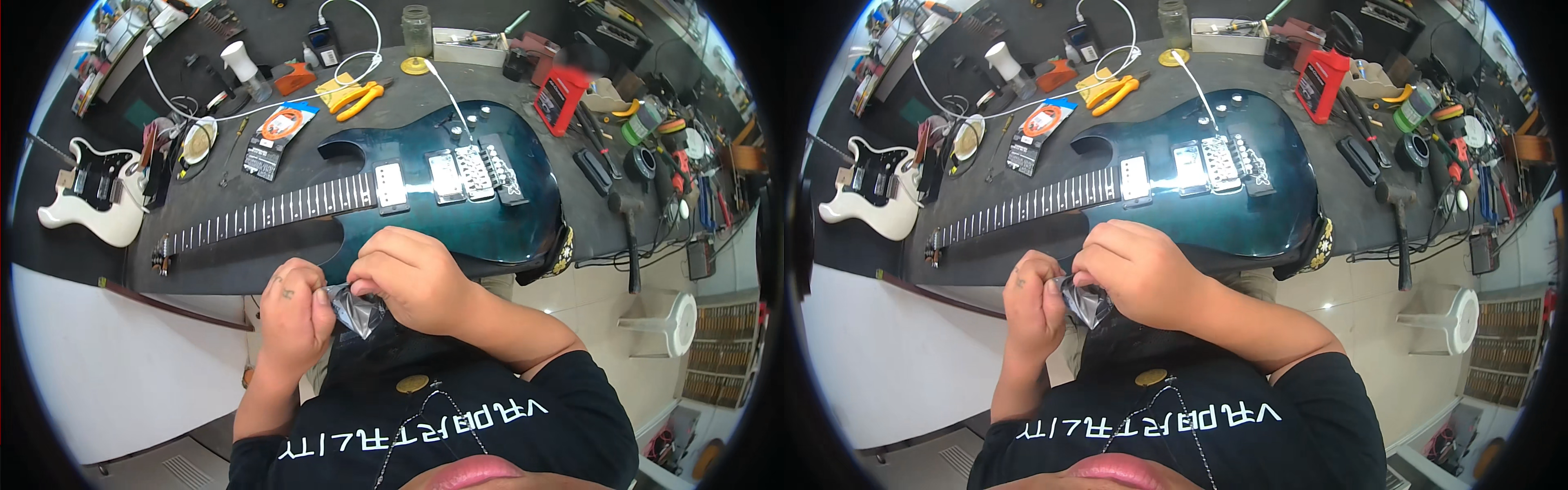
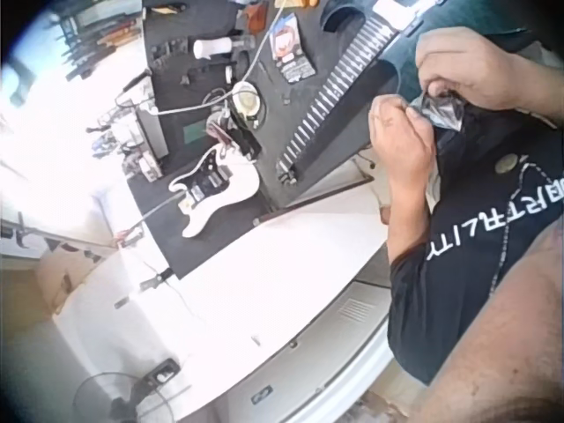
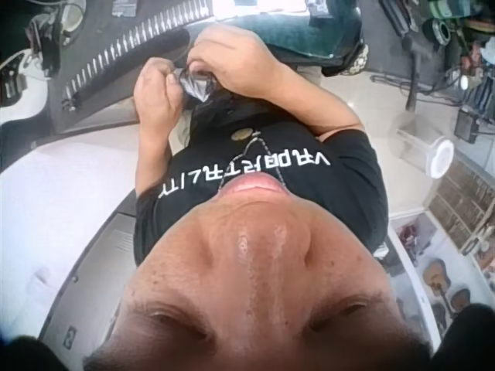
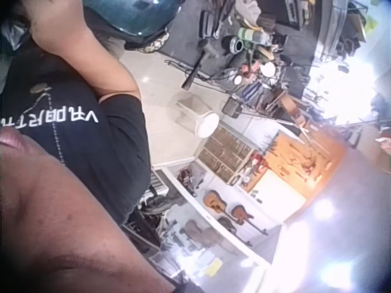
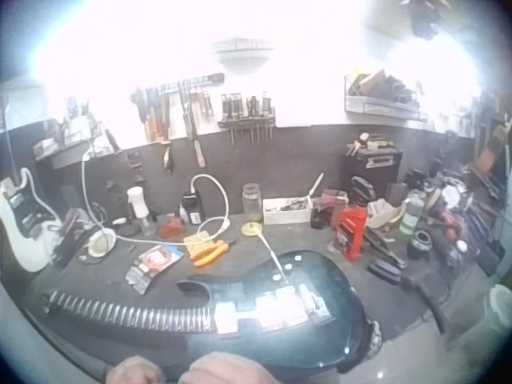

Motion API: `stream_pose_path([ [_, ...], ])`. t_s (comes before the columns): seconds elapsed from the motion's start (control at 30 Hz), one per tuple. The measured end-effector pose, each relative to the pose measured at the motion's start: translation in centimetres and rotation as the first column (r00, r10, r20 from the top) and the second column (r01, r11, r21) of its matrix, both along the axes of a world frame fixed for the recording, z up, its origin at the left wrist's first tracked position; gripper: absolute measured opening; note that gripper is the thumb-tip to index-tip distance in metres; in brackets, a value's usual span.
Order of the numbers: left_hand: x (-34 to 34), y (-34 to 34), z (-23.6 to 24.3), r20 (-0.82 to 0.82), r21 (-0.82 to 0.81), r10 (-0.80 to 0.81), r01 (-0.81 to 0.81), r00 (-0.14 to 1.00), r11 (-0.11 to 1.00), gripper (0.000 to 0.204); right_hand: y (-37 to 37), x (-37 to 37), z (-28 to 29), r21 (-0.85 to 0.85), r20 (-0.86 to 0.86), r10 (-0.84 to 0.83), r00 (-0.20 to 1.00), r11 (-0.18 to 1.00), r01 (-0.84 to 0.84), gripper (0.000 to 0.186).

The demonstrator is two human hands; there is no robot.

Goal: The person unpacks guitar strings from a packet, then loosens screws on an electric guitar bridge using screwdrivers. The person then inserts wooden sticks into the bridge saddles and installs a small metal block into the bridge.

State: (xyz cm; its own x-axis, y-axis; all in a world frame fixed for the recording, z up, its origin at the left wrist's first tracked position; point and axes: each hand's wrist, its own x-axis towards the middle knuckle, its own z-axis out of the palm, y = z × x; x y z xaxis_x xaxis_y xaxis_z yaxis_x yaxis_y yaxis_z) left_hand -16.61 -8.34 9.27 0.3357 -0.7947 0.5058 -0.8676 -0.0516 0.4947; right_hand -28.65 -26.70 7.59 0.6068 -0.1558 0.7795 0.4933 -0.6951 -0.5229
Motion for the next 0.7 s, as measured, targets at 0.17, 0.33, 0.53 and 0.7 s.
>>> stream_pose_path([
  [0.17, -0.6, -0.9, 1.1, -0.02, -0.122, -0.034, 0.031, 0.999, 0.992, 0.021, 0.4, 0.5, 0.1, 0.005, -0.031, -0.019, 0.999, 1.0, 0.019, 0.018],
  [0.33, -0.1, 0.0, -0.7, 0.052, -0.26, -0.096, 0.106, 0.994, 0.96, 0.032, 0.8, 0.3, 0.1, -0.058, -0.028, 0.009, 1.0, 0.998, -0.01, 0.018],
  [0.53, 0.6, 0.2, -0.8, -0.058, -0.261, 0.015, -0.03, 0.998, 0.965, 0.017, 1.4, 0.5, 0.1, -0.041, 0.062, 0.019, 0.998, 0.999, -0.016, 0.017],
  [0.7, 1.7, 0.9, -0.6, -0.126, -0.284, -0.038, 0.0, 0.991, 0.959, 0.008, 0.4, 0.3, 1.5, 0.091, -0.067, 0.228, 0.971, 0.971, -0.222, 0.017],
])
